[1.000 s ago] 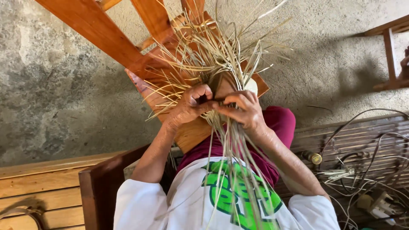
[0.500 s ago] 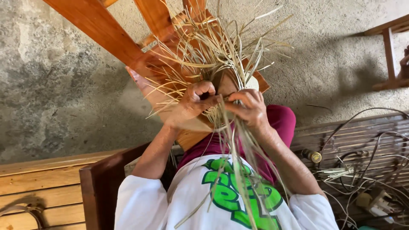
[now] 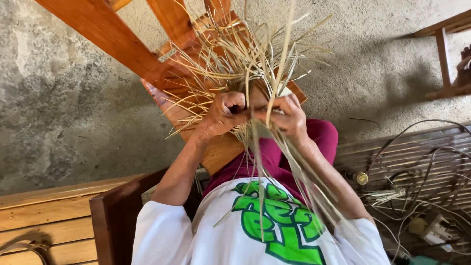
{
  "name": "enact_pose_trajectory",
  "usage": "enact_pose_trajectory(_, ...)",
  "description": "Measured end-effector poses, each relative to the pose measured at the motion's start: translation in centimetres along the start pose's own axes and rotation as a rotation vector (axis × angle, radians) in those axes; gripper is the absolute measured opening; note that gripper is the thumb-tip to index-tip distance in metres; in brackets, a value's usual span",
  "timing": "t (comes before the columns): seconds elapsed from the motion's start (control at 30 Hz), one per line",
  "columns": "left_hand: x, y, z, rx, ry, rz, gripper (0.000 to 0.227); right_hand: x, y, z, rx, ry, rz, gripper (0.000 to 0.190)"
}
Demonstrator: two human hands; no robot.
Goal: Weaving dried plant fibers to create a handcrafted item
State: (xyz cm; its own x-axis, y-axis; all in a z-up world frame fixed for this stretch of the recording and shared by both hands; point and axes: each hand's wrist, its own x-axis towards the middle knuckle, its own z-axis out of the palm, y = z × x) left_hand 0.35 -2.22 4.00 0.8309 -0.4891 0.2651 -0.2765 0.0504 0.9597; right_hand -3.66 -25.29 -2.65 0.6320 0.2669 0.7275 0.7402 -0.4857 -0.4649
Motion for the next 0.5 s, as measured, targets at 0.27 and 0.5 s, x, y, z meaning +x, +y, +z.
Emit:
enact_pose_trajectory(0.27,0.2,1.5,0.4,-0.110,0.002,-0.089,0.039,2.5,-2.2,-1.6,0.225,0.028,0.167,0.017)
enact_pose_trajectory(0.5,0.4,0.5,0.4,-0.002,0.017,-0.088,0.042,2.2,-2.7,-1.3,-0.036,0.056,0.012,0.015)
